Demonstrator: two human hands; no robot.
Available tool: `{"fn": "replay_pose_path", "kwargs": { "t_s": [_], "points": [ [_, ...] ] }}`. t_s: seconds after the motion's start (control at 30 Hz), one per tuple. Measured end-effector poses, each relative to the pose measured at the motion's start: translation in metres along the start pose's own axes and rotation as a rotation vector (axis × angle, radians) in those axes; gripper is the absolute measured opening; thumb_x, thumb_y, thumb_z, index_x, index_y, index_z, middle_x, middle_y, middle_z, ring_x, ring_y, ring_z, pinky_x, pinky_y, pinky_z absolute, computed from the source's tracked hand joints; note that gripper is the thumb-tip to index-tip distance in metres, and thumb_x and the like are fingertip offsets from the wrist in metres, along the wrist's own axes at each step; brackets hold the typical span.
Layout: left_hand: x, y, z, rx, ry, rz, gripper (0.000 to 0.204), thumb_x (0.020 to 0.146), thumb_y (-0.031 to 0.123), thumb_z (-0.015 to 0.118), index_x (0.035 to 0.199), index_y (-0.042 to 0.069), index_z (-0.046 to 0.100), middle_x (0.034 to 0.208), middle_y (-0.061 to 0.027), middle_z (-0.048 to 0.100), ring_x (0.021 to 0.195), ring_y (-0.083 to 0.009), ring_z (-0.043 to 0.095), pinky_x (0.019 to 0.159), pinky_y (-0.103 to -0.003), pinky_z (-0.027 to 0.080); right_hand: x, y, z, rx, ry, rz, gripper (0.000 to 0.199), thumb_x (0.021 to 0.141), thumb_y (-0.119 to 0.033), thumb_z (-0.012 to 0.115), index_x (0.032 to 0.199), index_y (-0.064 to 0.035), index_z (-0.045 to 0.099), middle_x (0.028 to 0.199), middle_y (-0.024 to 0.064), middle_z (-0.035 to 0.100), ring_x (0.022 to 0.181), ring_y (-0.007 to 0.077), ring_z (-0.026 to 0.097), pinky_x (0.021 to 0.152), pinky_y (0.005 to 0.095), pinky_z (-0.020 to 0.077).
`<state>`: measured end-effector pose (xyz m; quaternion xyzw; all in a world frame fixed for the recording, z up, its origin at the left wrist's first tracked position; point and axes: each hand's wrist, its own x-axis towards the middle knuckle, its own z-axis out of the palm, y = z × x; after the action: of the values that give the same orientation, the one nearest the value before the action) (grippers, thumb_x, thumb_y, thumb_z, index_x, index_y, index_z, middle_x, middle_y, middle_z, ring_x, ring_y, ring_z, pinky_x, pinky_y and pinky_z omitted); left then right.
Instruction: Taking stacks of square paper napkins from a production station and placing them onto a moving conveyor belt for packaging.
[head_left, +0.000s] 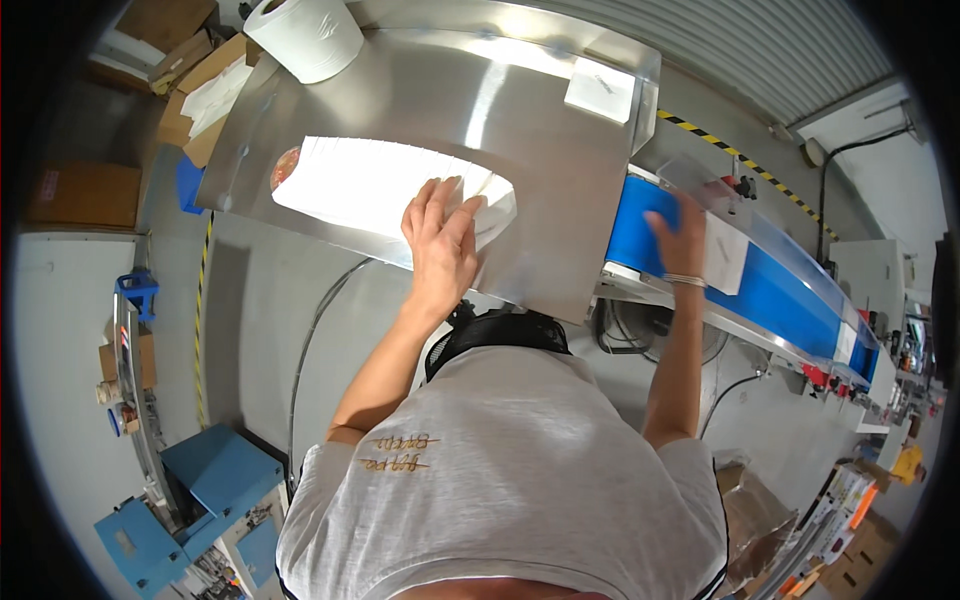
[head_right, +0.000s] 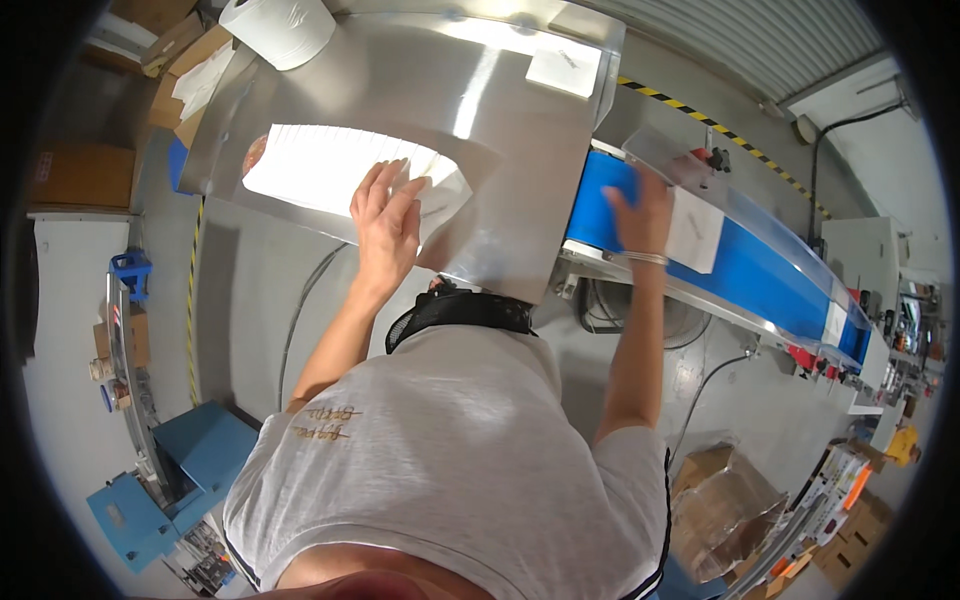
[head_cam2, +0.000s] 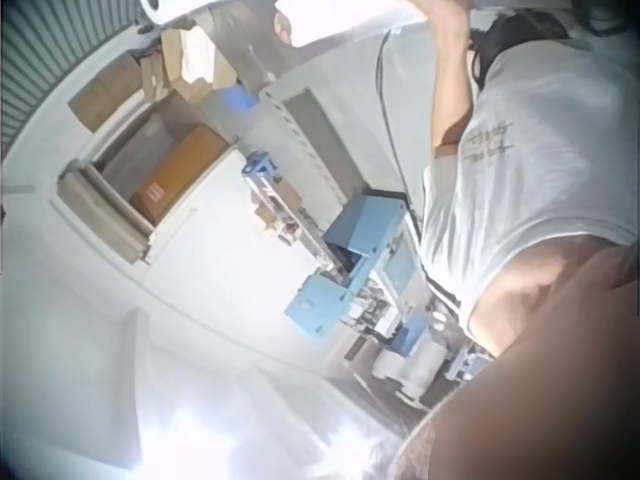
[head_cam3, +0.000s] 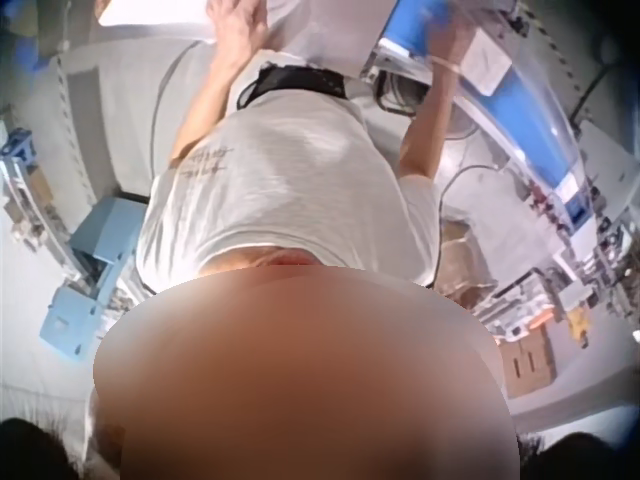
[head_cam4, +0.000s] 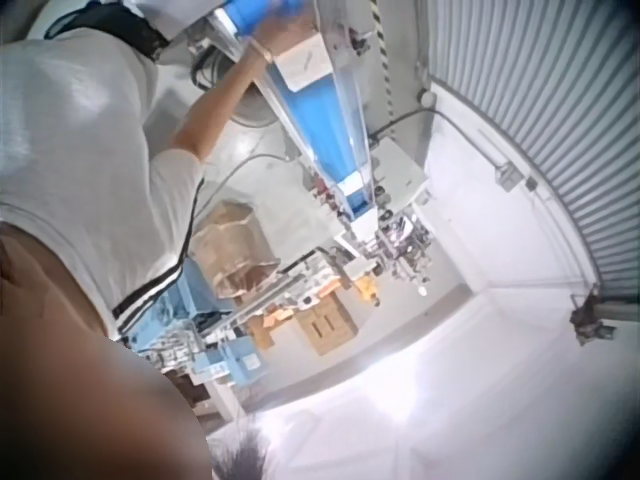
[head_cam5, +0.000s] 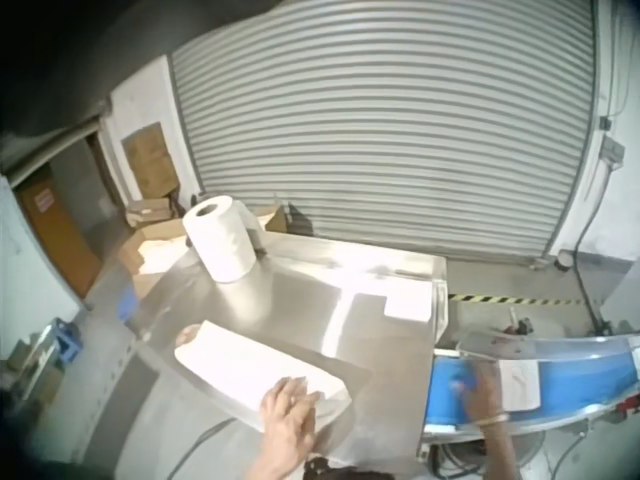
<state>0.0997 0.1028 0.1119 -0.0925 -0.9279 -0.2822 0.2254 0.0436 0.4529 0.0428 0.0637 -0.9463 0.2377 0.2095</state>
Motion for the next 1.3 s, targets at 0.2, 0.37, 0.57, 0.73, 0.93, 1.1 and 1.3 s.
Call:
{"fn": "replay_pose_path", "kwargs": {
  "t_s": [0.2,0.37,0.57,0.73,0.93,1.1,1.3],
  "points": [
    [0.001,0.006,-0.007,0.026,-0.122,0.071,0.030,0.073,0.000,0.063,0.101,0.009,0.067,0.137,-0.0182,0.039,0.132,-0.0404,0.028,0.107,-0.052,0.018,0.022,-0.143,0.052,0.611,-0.607,-0.249,0.056,0.076,-0.016,0.072,0.127,-0.0101,0.048,0.141,0.0146,0.036,0.128,0.0222,0.038,0.100,0.0362,0.0376],
    [0.000,-0.015,-0.009,0.038,-0.040,-0.006,0.041,0.077,0.001,0.061,0.117,0.009,0.059,0.137,-0.0206,0.038,0.129,-0.0421,0.030,0.105,-0.051,0.025,-0.001,-0.113,0.056,1.104,-0.412,0.332,0.029,0.089,-0.027,0.064,0.102,-0.0027,0.056,0.089,-0.0010,0.061,0.077,0.0068,0.054,0.067,0.0220,0.0466],
    [0.002,-0.014,-0.013,-0.006,-0.016,-0.052,0.035,0.078,-0.007,0.055,0.109,0.006,0.063,0.129,-0.0175,0.048,0.123,-0.0394,0.039,0.101,-0.048,0.031,-0.009,0.035,0.011,0.243,-0.156,0.796,0.054,0.085,-0.040,0.061,0.123,-0.0037,0.052,0.098,0.0126,0.063,0.083,0.0243,0.057,0.080,0.0392,0.0456],
    [0.004,-0.017,-0.007,-0.008,-0.011,-0.013,0.034,0.076,-0.009,0.056,0.106,0.005,0.063,0.128,-0.0163,0.049,0.122,-0.0384,0.040,0.100,-0.048,0.032,-0.006,0.009,-0.004,-0.483,0.262,0.369,0.061,0.078,-0.034,0.069,0.124,-0.0002,0.048,0.114,0.0216,0.058,0.104,0.0389,0.053,0.089,0.0457,0.0424],
    [-0.001,-0.021,-0.003,0.064,0.019,0.050,0.039,0.072,-0.011,0.056,0.107,0.005,0.064,0.128,-0.0162,0.048,0.122,-0.0400,0.040,0.099,-0.049,0.034,0.030,-0.141,0.040,0.554,-0.321,-0.037,0.048,0.076,-0.015,0.071,0.120,-0.0089,0.054,0.121,0.0115,0.056,0.112,0.0306,0.053,0.094,0.0370,0.0433],
    [-0.001,-0.016,-0.007,0.103,0.013,0.089,0.028,0.079,-0.005,0.058,0.101,0.009,0.068,0.129,-0.0157,0.051,0.123,-0.0396,0.041,0.098,-0.047,0.037,0.042,-0.174,0.064,0.698,-0.531,-0.009,0.045,0.076,-0.012,0.070,0.118,-0.0101,0.055,0.125,0.0083,0.054,0.114,0.0258,0.053,0.093,0.0361,0.0439],
    [0.007,-0.009,-0.018,0.025,-0.034,0.062,0.039,0.072,-0.002,0.061,0.109,0.007,0.064,0.136,-0.0192,0.040,0.129,-0.0420,0.030,0.105,-0.054,0.021,0.041,-0.158,0.070,0.772,-0.580,-0.261,0.043,0.075,-0.013,0.072,0.114,-0.0072,0.055,0.110,0.0091,0.058,0.098,0.0210,0.057,0.083,0.0318,0.0469]
  ]
}}
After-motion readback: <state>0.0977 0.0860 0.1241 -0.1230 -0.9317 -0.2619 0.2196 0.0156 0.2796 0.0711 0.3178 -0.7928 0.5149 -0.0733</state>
